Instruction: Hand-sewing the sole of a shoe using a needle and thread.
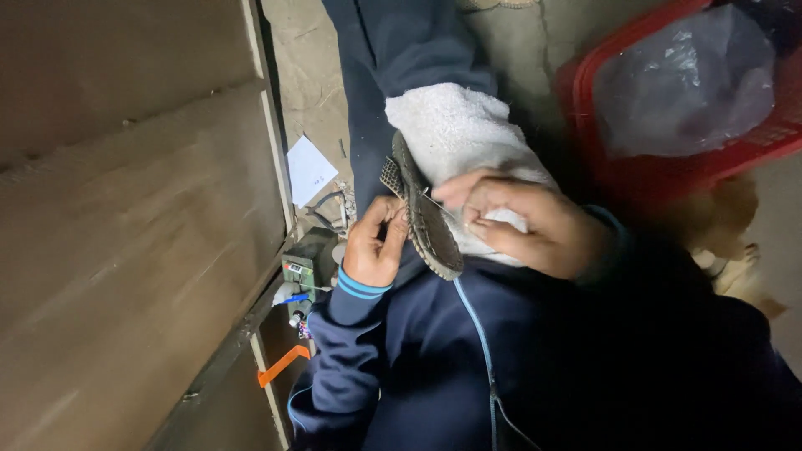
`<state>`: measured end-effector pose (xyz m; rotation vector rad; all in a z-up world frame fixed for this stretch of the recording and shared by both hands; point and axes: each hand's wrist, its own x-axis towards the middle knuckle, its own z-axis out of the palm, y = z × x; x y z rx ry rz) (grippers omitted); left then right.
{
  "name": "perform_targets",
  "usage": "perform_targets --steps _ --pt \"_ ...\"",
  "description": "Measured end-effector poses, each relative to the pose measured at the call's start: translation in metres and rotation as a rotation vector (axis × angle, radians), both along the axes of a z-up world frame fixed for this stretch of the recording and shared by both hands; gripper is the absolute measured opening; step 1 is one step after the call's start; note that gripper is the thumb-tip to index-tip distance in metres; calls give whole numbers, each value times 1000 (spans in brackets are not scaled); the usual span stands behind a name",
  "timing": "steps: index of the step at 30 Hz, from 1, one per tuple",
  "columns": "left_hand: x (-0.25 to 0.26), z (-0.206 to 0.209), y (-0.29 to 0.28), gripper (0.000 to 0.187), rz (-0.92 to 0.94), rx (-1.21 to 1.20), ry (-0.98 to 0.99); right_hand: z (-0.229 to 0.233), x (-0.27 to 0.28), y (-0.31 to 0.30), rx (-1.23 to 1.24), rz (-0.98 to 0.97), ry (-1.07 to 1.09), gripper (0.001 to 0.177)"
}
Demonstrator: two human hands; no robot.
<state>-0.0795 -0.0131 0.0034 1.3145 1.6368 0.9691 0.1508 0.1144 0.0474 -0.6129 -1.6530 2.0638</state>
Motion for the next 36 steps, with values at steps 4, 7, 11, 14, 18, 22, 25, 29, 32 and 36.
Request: perform_targets --steps 4,7,11,14,18,22,25,29,32,36 --pt "-9 -3 -10 14 -40 -11 -79 1 -11 -3 -298 -22 132 9" --pt "-13 -10 -16 16 -34 -31 -69 -19 -24 -7 -22 -90 -197 17" --pt "-19 -8 -13 18 -89 -15 -30 -23 -38 -12 371 -92 -414 18" --pt "-21 -2 -7 19 -113 10 -19 -24 -41 -17 437 -45 -455 17" --pt "-23 -7 -12 20 -114 -5 -61 -23 -42 -23 400 40 -496 27" --pt "-24 -6 -12 19 -111 2 -42 -13 -43 -22 372 81 -518 31" --pt "-27 -20 -23 17 -88 43 -42 -6 -45 -24 343 95 -535 35" --pt "-31 -34 -37 16 -25 65 47 -9 -45 -26 473 -20 -467 33" --pt "-34 -33 -42 29 33 22 111 -15 -46 -30 568 -91 -451 31" --pt "-36 -44 -58 41 112 -59 188 -13 -51 -34 592 -130 -443 27"
